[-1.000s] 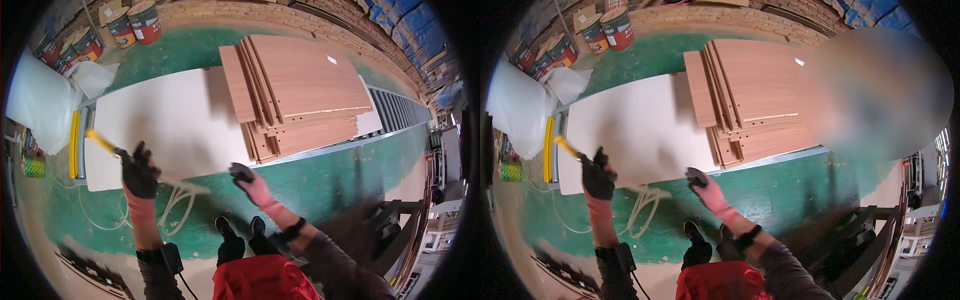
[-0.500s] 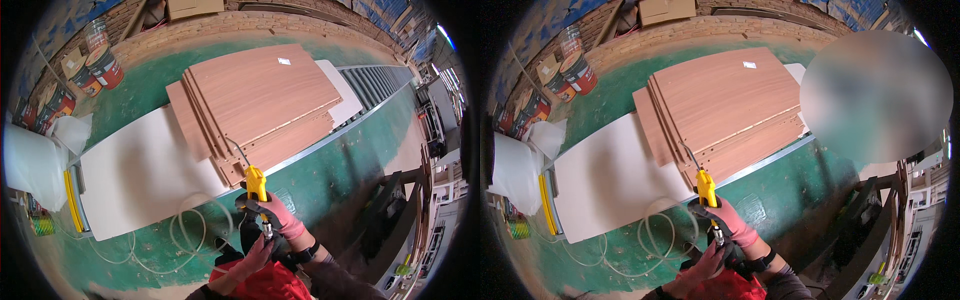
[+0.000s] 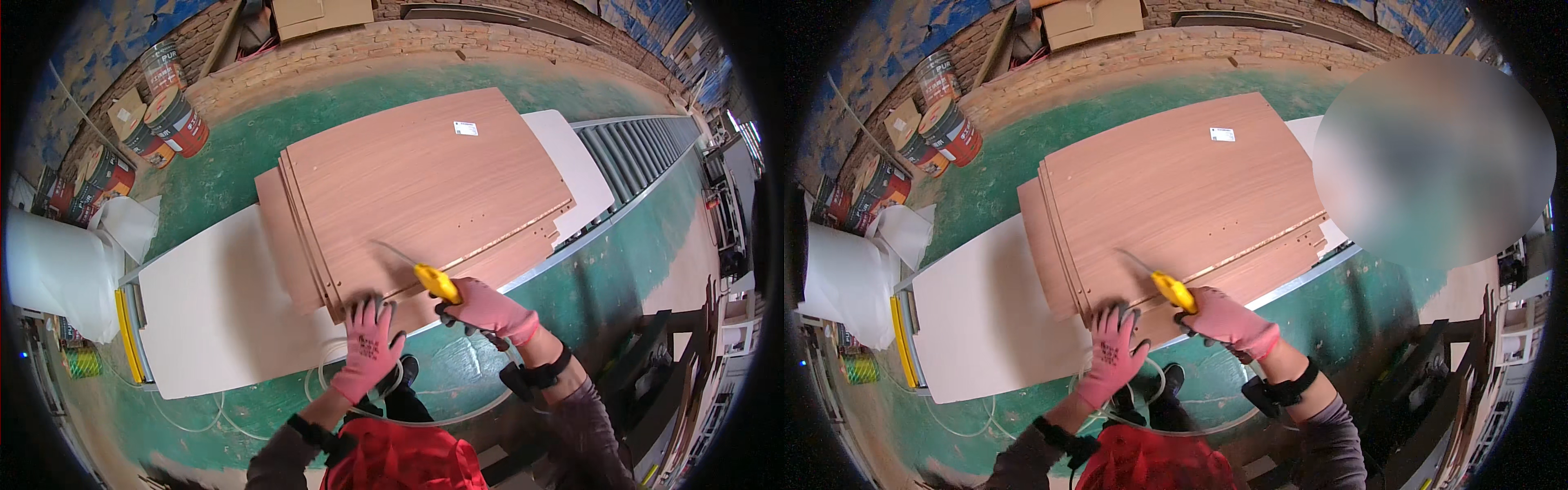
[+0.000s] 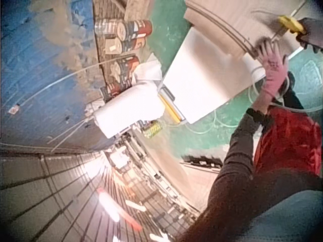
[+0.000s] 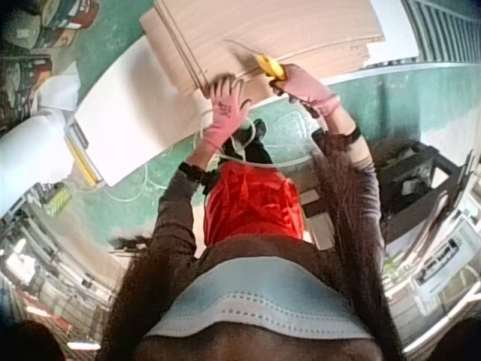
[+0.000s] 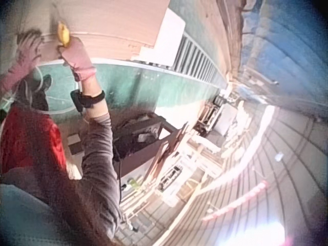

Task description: Inspecting, cleaning, and prepping wooden panels in a furniture factory using a cloth, liquid, air gun, and scraper.

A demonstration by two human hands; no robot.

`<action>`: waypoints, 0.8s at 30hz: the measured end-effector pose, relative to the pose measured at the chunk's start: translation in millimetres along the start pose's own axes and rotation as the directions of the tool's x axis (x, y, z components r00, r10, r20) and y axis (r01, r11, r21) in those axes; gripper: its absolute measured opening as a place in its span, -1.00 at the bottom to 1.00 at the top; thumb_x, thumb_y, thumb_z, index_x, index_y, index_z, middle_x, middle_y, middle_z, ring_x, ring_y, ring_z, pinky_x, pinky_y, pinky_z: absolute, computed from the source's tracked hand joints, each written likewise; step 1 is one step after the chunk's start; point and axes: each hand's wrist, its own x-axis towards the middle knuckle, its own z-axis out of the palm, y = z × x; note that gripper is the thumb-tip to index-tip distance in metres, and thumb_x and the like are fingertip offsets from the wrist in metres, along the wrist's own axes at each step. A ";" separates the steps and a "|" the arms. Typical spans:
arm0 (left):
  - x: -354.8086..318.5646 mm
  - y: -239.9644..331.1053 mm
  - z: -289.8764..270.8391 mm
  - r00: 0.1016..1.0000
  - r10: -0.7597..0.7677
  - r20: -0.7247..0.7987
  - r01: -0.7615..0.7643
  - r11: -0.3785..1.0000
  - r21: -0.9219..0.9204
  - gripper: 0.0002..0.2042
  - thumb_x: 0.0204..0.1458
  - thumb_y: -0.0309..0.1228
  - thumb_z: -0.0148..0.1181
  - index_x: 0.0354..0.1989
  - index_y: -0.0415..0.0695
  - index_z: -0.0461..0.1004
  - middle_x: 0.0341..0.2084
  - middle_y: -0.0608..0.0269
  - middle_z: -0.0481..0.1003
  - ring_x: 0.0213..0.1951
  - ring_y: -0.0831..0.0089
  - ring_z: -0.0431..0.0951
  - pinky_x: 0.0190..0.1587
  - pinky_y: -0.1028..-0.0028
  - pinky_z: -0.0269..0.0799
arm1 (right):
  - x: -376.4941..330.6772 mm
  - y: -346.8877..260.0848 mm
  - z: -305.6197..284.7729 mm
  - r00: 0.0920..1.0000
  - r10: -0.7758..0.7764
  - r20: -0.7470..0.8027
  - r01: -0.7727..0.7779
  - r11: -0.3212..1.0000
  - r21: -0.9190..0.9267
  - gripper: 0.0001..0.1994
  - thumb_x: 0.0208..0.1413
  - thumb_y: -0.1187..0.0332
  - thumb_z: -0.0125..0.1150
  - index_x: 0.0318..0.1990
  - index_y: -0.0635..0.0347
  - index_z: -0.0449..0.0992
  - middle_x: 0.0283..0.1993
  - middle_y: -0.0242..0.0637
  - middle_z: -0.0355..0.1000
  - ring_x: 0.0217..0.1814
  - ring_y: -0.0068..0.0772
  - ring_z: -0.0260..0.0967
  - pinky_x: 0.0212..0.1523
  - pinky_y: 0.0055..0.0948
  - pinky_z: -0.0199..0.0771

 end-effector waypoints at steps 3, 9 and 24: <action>47.5 -13.2 8.5 0.988 -0.022 0.155 -0.023 0.960 0.277 -0.21 -0.23 0.02 0.25 0.20 -0.13 0.19 0.17 -0.11 0.13 0.24 -0.04 0.03 0.26 -0.11 -0.21 | 27.7 -19.8 0.0 0.999 -0.031 -0.018 0.026 0.974 -0.225 -0.63 -0.06 0.27 0.08 -0.22 0.48 0.42 -0.40 0.08 0.43 -0.41 -0.05 0.43 -0.38 -0.22 0.39; 80.8 -32.9 12.6 0.954 -0.026 0.298 -0.081 0.936 0.341 -0.21 -0.26 -0.06 0.30 0.20 -0.08 0.18 0.17 -0.06 0.14 0.23 -0.02 0.04 0.23 -0.15 -0.17 | 105.7 -44.1 3.0 0.970 -0.168 -0.174 0.070 0.885 -0.461 -0.66 -0.04 0.26 0.06 -0.29 0.45 0.45 -0.29 0.22 0.43 -0.17 0.17 0.39 -0.12 -0.10 0.38; 63.2 -35.9 15.0 0.955 0.071 0.287 -0.168 0.928 0.331 -0.45 -0.08 -0.32 0.03 0.18 -0.10 0.21 0.15 -0.07 0.17 0.21 -0.06 0.10 0.15 -0.27 -0.12 | 176.0 -99.7 24.4 0.941 -0.204 -0.271 0.047 0.870 -0.490 -0.63 -0.05 0.21 0.12 -0.31 0.46 0.48 -0.35 0.15 0.46 -0.24 0.13 0.43 -0.22 -0.14 0.42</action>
